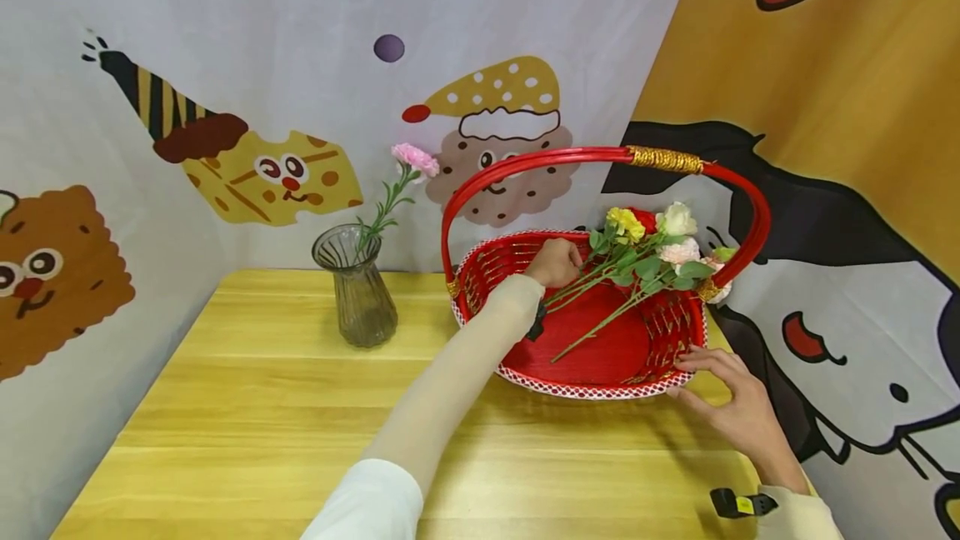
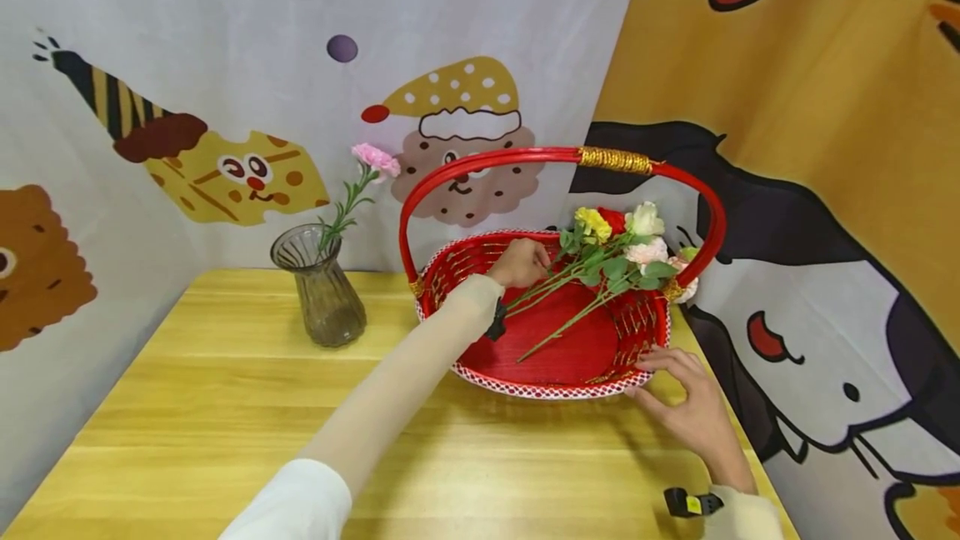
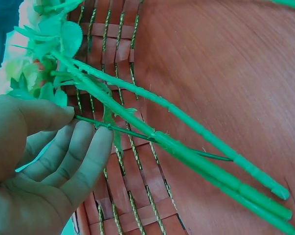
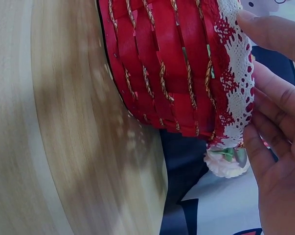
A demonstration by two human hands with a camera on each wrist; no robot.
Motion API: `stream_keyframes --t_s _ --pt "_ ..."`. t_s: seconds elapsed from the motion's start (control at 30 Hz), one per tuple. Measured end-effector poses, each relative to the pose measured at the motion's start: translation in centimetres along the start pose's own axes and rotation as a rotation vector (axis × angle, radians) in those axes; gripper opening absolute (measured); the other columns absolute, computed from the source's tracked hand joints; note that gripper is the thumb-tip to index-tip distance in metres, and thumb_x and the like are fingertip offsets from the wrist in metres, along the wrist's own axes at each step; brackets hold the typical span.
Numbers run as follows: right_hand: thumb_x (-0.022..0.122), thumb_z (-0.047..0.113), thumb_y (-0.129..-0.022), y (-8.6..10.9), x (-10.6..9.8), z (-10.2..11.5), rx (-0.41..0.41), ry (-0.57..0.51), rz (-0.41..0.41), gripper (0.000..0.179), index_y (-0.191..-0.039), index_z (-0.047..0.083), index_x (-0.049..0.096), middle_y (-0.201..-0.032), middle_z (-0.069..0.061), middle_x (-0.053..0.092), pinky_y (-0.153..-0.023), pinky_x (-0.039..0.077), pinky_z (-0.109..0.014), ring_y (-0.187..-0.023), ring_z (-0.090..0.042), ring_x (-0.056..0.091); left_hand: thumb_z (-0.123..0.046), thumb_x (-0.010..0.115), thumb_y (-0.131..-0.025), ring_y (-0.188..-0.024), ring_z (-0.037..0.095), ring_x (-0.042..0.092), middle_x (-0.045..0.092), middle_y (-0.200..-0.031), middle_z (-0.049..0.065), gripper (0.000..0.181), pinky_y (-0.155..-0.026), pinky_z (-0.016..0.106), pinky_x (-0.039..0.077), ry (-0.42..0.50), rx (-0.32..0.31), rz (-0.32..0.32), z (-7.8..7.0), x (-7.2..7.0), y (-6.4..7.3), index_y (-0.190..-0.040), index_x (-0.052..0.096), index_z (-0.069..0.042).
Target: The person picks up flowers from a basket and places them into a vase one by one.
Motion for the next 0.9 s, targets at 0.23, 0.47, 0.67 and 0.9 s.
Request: stream_keyframes --t_s 0.23,0.47,0.67,0.9 --pt "0.090 0.020 -0.080 0.1 0.1 -0.1 -0.010 -0.001 -0.004 0.034 -0.110 0.024 0.075 -0.128 -0.005 0.066 -0.102 0.024 -0.004 -0.131 0.013 0.038 -0.003 0.064 -0.095 -0.076 0.015 0.058 0.070 -0.106 0.009 0.017 -0.064 0.024 0.049 0.033 0.038 -0.041 -0.1 -0.6 0.1 -0.111 0.072 0.000" --pt "0.089 0.020 -0.081 0.0 0.1 -0.4 0.030 -0.032 0.009 0.033 -0.110 0.023 0.074 -0.130 -0.007 0.065 -0.111 0.037 -0.064 -0.130 0.016 0.036 -0.004 0.064 -0.096 -0.078 0.015 0.062 0.069 -0.099 0.008 0.013 -0.066 0.023 0.051 0.078 0.063 -0.063 -0.2 -1.4 0.3 -0.106 0.071 -0.003" --pt "0.089 0.020 -0.082 0.2 0.1 -0.4 0.020 -0.010 0.010 0.033 -0.110 0.025 0.074 -0.132 -0.008 0.065 -0.117 0.034 -0.047 -0.131 0.018 0.034 -0.005 0.066 -0.096 -0.083 0.015 0.062 0.069 -0.100 0.008 0.008 -0.070 0.022 0.050 0.101 0.079 -0.105 -0.8 -2.5 0.7 -0.102 0.071 -0.004" --pt "0.089 0.020 -0.082 0.1 0.1 -0.2 0.021 -0.015 0.012 0.034 -0.111 0.026 0.074 -0.131 -0.008 0.065 -0.114 0.034 -0.059 -0.131 0.016 0.036 -0.005 0.066 -0.097 -0.084 0.023 0.066 0.068 -0.097 0.009 0.013 -0.070 0.024 0.051 0.177 0.100 -0.133 -1.8 -3.8 1.5 -0.107 0.071 0.001"
Point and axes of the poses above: each hand's wrist, its own y-axis away from the middle knuckle, its own x-axis out of the palm, z = x × y, the point moved 9 cm from there along -y, towards the middle knuckle
